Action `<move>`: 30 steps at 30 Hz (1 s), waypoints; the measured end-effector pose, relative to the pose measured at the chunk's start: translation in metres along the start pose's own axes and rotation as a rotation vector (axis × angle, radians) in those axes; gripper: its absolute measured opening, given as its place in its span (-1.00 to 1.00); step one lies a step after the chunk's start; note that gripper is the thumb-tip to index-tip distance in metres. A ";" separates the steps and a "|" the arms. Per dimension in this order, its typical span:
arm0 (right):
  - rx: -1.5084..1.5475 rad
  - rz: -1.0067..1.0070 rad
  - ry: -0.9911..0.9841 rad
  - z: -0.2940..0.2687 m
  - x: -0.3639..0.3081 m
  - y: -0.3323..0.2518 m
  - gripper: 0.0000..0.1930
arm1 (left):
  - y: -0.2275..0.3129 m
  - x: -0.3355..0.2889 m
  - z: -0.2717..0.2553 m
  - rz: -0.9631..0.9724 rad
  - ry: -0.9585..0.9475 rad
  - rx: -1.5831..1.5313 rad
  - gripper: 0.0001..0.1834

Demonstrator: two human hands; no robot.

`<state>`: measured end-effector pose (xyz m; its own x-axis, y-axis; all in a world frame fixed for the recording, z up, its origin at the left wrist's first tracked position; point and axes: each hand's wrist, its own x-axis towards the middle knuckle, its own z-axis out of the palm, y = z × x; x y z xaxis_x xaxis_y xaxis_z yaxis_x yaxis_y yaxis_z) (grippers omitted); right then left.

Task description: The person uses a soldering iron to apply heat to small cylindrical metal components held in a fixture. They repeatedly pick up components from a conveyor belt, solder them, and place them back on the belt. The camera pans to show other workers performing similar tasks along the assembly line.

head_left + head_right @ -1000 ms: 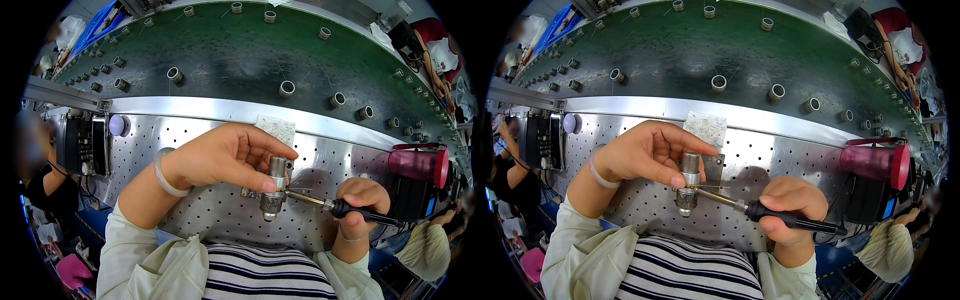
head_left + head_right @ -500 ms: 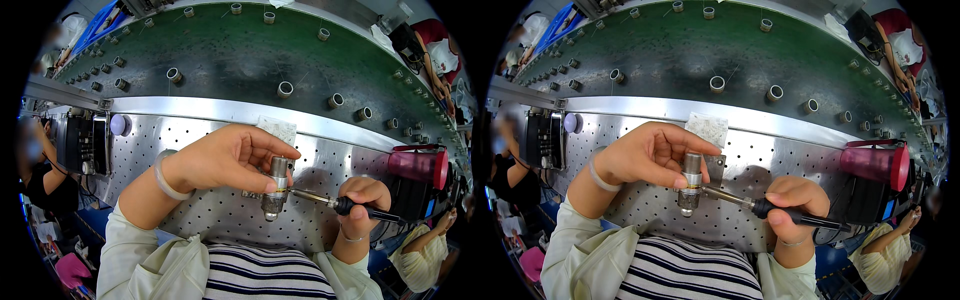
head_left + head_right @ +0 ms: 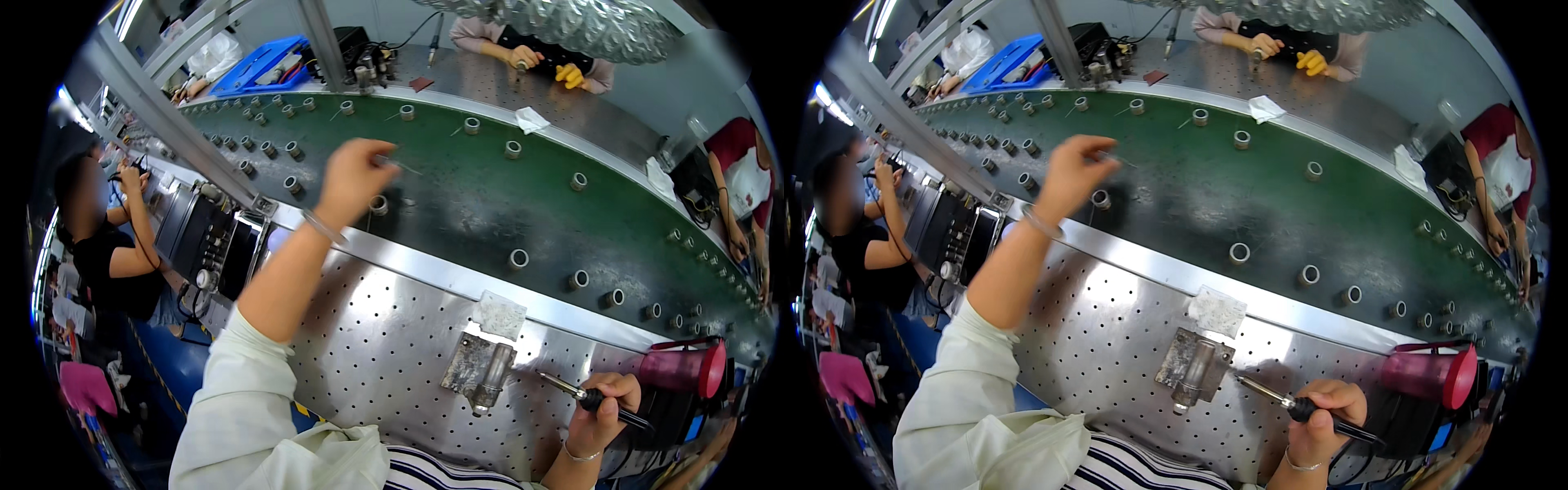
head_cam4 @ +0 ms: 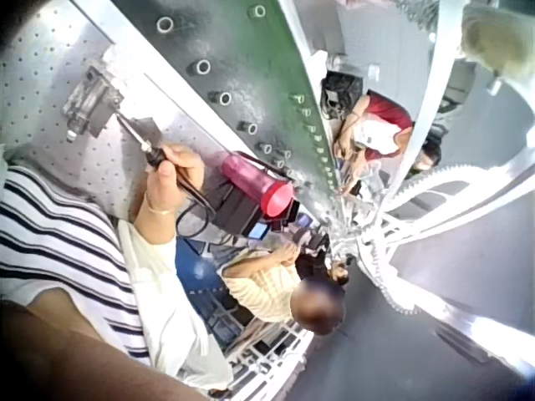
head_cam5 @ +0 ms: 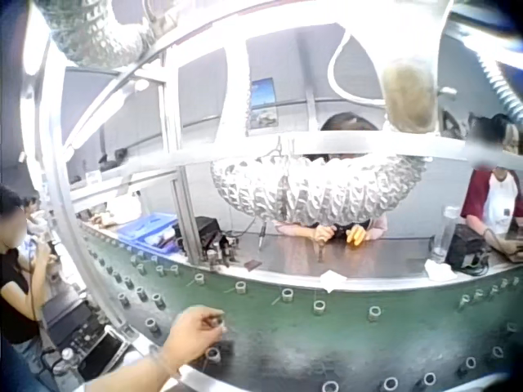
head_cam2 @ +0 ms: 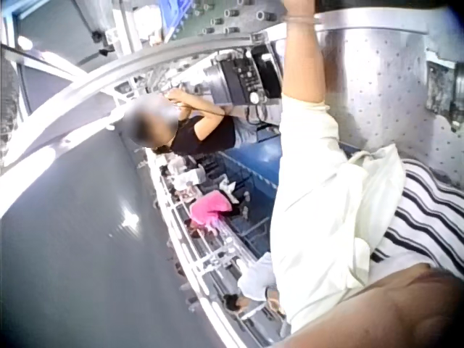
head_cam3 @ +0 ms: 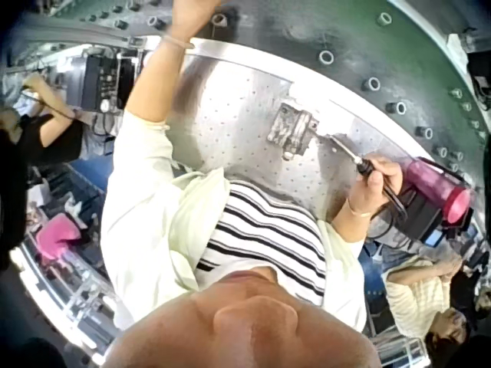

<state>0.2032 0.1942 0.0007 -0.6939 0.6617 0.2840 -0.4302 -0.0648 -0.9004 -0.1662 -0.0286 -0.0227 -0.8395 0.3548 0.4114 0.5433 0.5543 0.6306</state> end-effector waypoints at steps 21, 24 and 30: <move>0.082 -0.046 -0.008 -0.014 0.009 -0.016 -0.74 | 0.186 -0.058 0.121 0.702 -0.351 -0.135 -0.66; 0.133 -0.091 -0.007 -0.017 0.011 -0.015 -0.75 | 0.189 -0.056 0.138 0.703 -0.378 -0.096 -0.69; 0.119 -0.069 0.028 -0.017 0.009 -0.017 -0.73 | 0.185 -0.049 0.060 0.214 -0.807 -0.473 -0.77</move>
<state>0.2136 0.2136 0.0130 -0.6446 0.6879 0.3334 -0.5432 -0.1053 -0.8330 -0.0250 0.1019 0.0340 -0.3764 0.9228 0.0826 0.4822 0.1190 0.8679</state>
